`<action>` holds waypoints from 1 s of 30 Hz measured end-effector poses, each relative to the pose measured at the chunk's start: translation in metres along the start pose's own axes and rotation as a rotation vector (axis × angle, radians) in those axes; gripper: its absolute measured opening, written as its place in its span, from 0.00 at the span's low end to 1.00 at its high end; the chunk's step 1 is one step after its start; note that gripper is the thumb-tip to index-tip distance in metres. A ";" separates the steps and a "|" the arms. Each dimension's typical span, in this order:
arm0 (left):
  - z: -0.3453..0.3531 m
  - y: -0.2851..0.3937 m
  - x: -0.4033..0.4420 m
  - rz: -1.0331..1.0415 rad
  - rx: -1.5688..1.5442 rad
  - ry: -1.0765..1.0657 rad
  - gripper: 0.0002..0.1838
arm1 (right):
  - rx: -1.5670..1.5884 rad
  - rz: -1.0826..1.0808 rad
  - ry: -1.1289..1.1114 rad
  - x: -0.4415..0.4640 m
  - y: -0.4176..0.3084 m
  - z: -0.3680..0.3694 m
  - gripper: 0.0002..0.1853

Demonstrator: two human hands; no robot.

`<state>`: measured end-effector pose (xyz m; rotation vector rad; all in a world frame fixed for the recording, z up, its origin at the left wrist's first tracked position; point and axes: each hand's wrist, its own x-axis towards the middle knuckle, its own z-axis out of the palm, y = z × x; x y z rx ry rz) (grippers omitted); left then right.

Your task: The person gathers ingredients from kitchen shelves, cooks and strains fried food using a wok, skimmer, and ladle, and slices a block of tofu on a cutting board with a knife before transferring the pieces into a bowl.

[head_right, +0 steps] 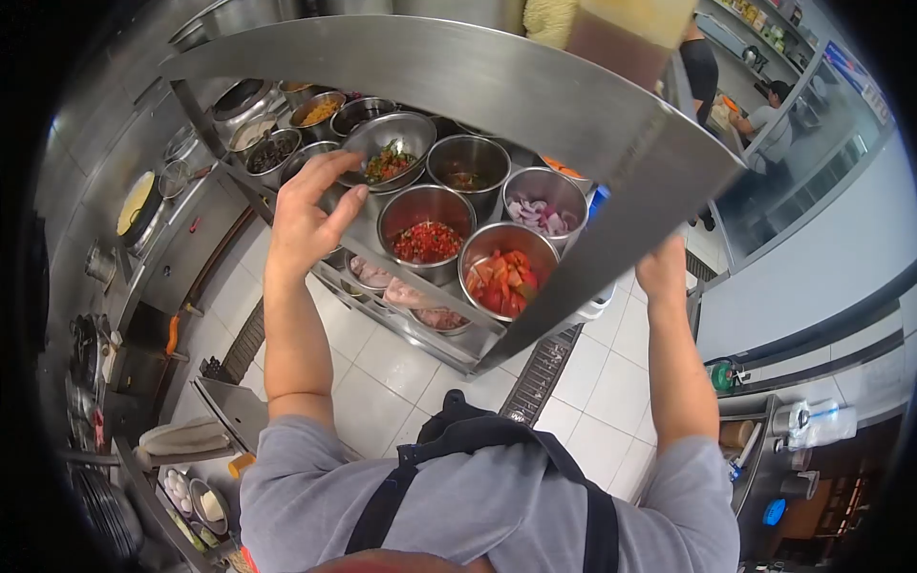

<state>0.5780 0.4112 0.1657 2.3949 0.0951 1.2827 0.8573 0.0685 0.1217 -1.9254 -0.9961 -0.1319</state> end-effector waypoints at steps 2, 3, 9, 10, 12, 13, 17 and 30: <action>0.003 -0.007 0.011 0.048 0.055 -0.104 0.20 | -0.027 -0.033 -0.070 0.041 -0.018 0.027 0.17; 0.002 -0.012 0.013 -0.003 0.036 -0.155 0.21 | -0.035 -0.050 -0.109 0.060 -0.031 0.043 0.17; 0.019 -0.039 0.017 0.099 0.158 -0.340 0.16 | -0.157 -0.192 -0.266 0.116 -0.071 0.115 0.17; 0.020 -0.046 0.016 0.095 0.167 -0.343 0.16 | -0.163 -0.209 -0.282 0.119 -0.073 0.120 0.17; 0.021 -0.059 0.017 0.149 0.180 -0.406 0.10 | -0.171 -0.248 -0.313 0.125 -0.078 0.130 0.17; 0.022 -0.060 0.019 0.164 0.162 -0.399 0.06 | -0.175 -0.267 -0.332 0.129 -0.083 0.137 0.17; 0.007 -0.060 0.043 0.125 0.101 -0.391 0.04 | -0.204 -0.341 -0.399 0.142 -0.101 0.175 0.17; 0.012 -0.076 0.082 -0.024 0.177 -0.515 0.10 | -0.342 -0.287 -0.331 0.140 -0.066 0.100 0.18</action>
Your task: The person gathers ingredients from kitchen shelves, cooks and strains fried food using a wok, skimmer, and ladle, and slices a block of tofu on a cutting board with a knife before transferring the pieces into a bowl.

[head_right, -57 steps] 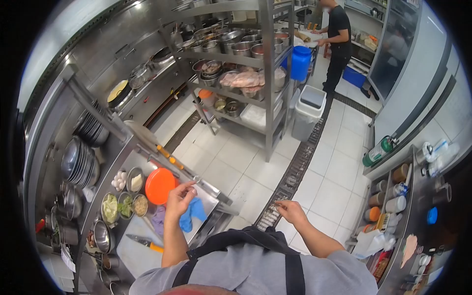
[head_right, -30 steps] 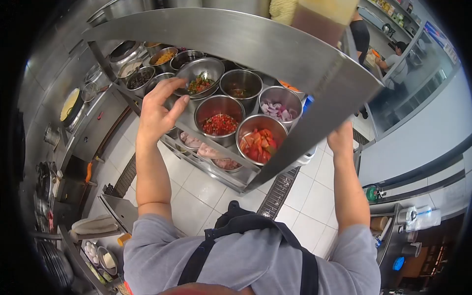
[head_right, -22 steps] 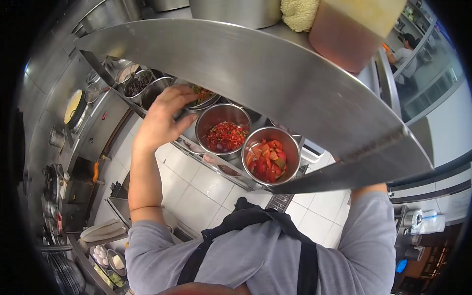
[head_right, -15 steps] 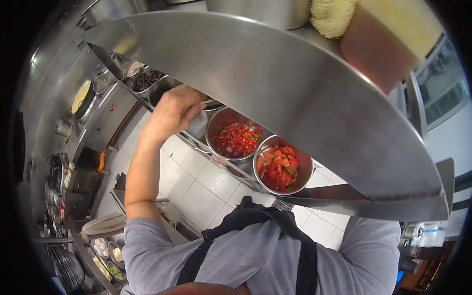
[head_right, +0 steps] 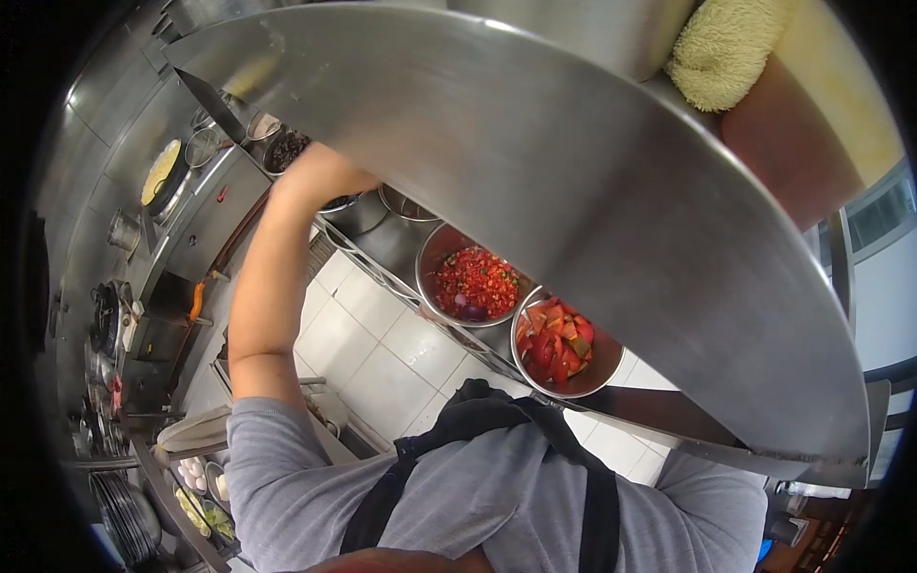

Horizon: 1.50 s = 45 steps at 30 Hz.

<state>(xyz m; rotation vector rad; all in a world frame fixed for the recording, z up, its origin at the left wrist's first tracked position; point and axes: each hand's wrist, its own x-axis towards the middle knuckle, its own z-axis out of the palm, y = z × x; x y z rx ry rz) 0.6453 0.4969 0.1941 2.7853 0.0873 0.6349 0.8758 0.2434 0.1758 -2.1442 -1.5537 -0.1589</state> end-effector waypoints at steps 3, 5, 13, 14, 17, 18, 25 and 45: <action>0.037 -0.003 0.018 0.064 0.041 -0.239 0.19 | -0.022 0.023 0.031 -0.013 0.013 -0.008 0.18; 0.049 -0.002 0.028 0.078 0.122 -0.378 0.23 | -0.034 0.033 0.046 -0.021 0.018 -0.009 0.18; 0.051 -0.044 0.030 -0.144 0.424 -0.157 0.14 | -0.042 -0.013 0.076 -0.031 0.018 0.008 0.18; 0.062 -0.057 0.034 -0.280 0.549 -0.208 0.14 | -0.044 -0.027 0.087 -0.033 0.018 0.011 0.18; 0.074 -0.068 0.026 -0.276 0.633 -0.165 0.15 | -0.065 -0.070 0.117 -0.041 0.018 0.018 0.18; 0.075 -0.066 0.024 -0.305 0.641 -0.150 0.16 | -0.067 -0.082 0.133 -0.044 0.017 0.019 0.18; 0.026 -0.012 -0.009 -0.278 0.133 0.180 0.11 | 0.144 0.309 -0.010 -0.058 -0.007 0.020 0.20; 0.047 -0.004 0.010 -0.040 0.295 -0.360 0.14 | 0.306 0.059 0.515 -0.163 0.002 0.002 0.11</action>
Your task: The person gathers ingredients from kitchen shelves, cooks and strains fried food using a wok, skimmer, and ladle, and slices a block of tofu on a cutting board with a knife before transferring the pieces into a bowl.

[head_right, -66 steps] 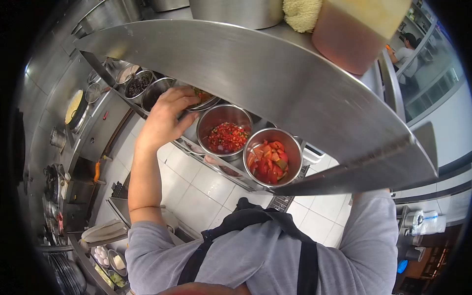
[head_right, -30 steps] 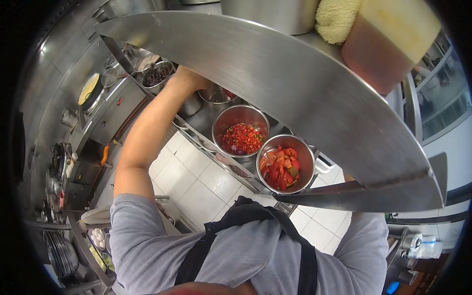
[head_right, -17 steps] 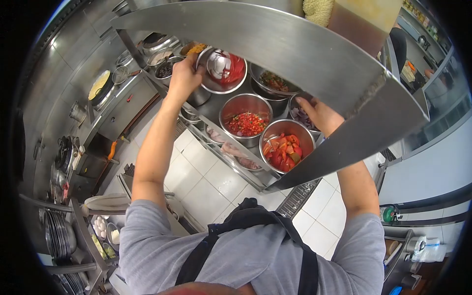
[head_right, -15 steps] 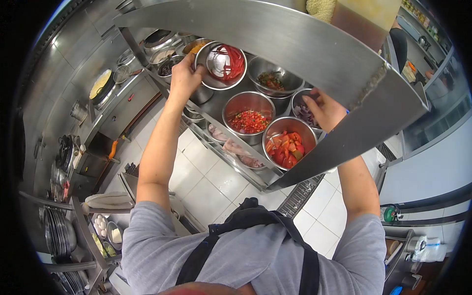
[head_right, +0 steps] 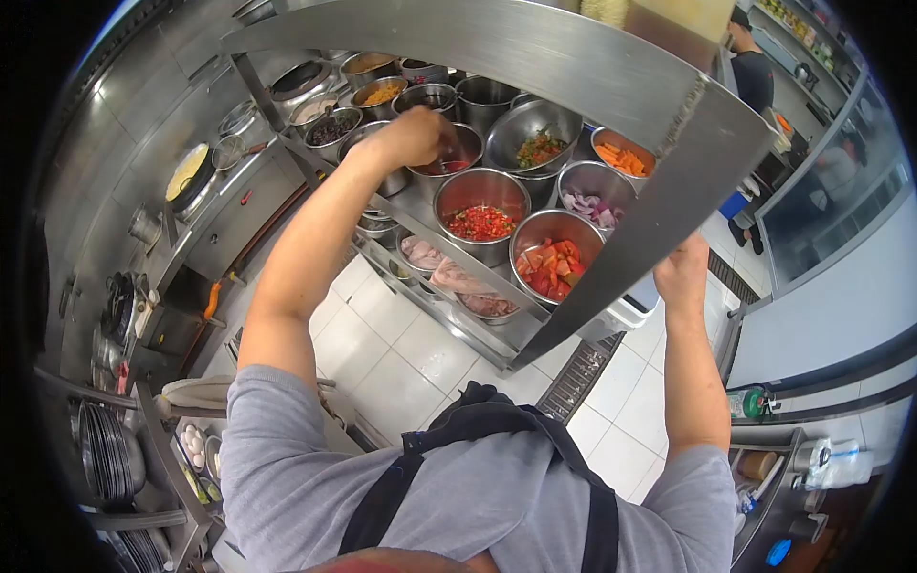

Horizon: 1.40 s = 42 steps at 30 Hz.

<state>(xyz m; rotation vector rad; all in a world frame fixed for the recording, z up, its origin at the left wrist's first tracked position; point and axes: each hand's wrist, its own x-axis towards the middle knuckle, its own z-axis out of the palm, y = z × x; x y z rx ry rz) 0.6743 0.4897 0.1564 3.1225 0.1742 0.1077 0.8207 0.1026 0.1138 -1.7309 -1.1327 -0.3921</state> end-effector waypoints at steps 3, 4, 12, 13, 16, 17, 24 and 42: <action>0.018 -0.006 0.028 0.168 -0.198 -0.304 0.22 | -0.019 0.042 -0.076 -0.018 0.005 -0.019 0.10; 0.026 -0.006 0.032 0.152 -0.079 -0.306 0.27 | 0.011 0.097 -0.061 -0.026 0.006 -0.024 0.12; 0.037 0.002 0.040 0.130 -0.183 -0.428 0.20 | 0.004 0.456 0.013 -0.119 0.027 -0.060 0.14; 0.041 0.000 0.041 0.143 -0.178 -0.434 0.20 | 0.000 0.466 0.024 -0.134 0.031 -0.065 0.14; 0.040 0.005 0.038 0.073 -0.142 -0.337 0.15 | -0.082 0.609 0.020 -0.174 0.047 -0.074 0.14; 0.044 0.003 0.040 0.073 -0.143 -0.343 0.15 | -0.080 0.614 0.018 -0.189 0.053 -0.075 0.14; -0.015 -0.017 0.023 -0.179 -0.553 -0.190 0.08 | -0.198 0.793 -0.167 -0.277 0.093 -0.062 0.13; 0.063 0.209 -0.346 -0.524 -1.657 0.803 0.09 | 0.075 0.098 -1.264 -0.383 0.102 0.066 0.12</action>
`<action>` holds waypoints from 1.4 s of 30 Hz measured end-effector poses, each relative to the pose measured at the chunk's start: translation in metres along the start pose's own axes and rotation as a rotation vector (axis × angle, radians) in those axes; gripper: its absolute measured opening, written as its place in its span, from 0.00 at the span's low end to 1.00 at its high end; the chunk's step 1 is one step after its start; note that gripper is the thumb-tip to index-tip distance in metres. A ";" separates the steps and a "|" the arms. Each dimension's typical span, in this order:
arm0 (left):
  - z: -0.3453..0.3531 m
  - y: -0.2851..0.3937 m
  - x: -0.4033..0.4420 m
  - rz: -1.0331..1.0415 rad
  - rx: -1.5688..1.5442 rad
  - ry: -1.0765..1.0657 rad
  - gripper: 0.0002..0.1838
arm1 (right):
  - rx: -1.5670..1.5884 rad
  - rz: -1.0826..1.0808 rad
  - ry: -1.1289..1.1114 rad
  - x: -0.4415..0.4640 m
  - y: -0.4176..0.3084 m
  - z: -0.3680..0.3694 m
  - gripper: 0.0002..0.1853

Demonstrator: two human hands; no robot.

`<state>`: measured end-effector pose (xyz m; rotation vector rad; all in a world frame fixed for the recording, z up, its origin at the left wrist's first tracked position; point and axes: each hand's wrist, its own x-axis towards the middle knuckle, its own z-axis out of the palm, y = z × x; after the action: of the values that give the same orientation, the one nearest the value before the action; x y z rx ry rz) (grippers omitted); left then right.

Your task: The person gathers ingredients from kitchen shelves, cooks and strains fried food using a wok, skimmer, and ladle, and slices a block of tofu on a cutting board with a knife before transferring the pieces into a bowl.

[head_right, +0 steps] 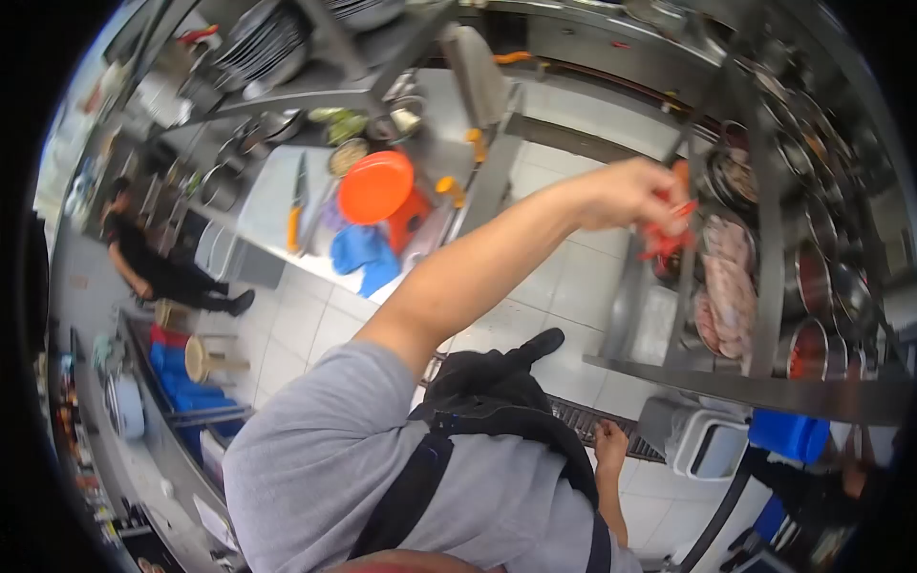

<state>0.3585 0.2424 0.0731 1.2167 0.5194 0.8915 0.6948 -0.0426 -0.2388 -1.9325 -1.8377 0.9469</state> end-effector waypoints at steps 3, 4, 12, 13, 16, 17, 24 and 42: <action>-0.032 -0.010 -0.139 -0.092 -0.121 0.182 0.09 | -0.090 0.169 -0.138 -0.005 -0.023 0.008 0.12; -0.046 -0.013 -0.186 -0.100 -0.112 0.222 0.10 | -0.138 0.192 -0.173 -0.012 -0.036 0.009 0.13; -0.247 0.073 -0.465 -0.061 0.111 0.923 0.06 | -0.246 0.161 -0.131 -0.010 -0.059 0.088 0.13; -0.281 0.089 -0.475 -0.067 0.147 0.999 0.06 | -0.157 0.307 -0.152 -0.010 -0.067 0.104 0.12; -0.414 0.126 -0.481 -0.070 0.289 1.100 0.05 | -0.067 0.473 -0.132 -0.025 -0.087 0.164 0.12; -0.464 0.130 -0.474 -0.065 0.352 1.111 0.06 | -0.037 0.562 -0.124 -0.034 -0.099 0.187 0.12; -0.726 0.113 -0.434 -0.293 1.260 1.029 0.17 | -0.111 0.358 -0.145 -0.111 -0.246 0.345 0.15; -0.394 -0.006 -0.802 -0.565 0.568 0.413 0.22 | 0.203 0.654 0.114 -0.286 -0.303 0.518 0.16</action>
<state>-0.3985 -0.1834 -0.1381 1.2815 1.4443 0.5093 0.1416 -0.3916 -0.3558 -2.4312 -0.9959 1.1153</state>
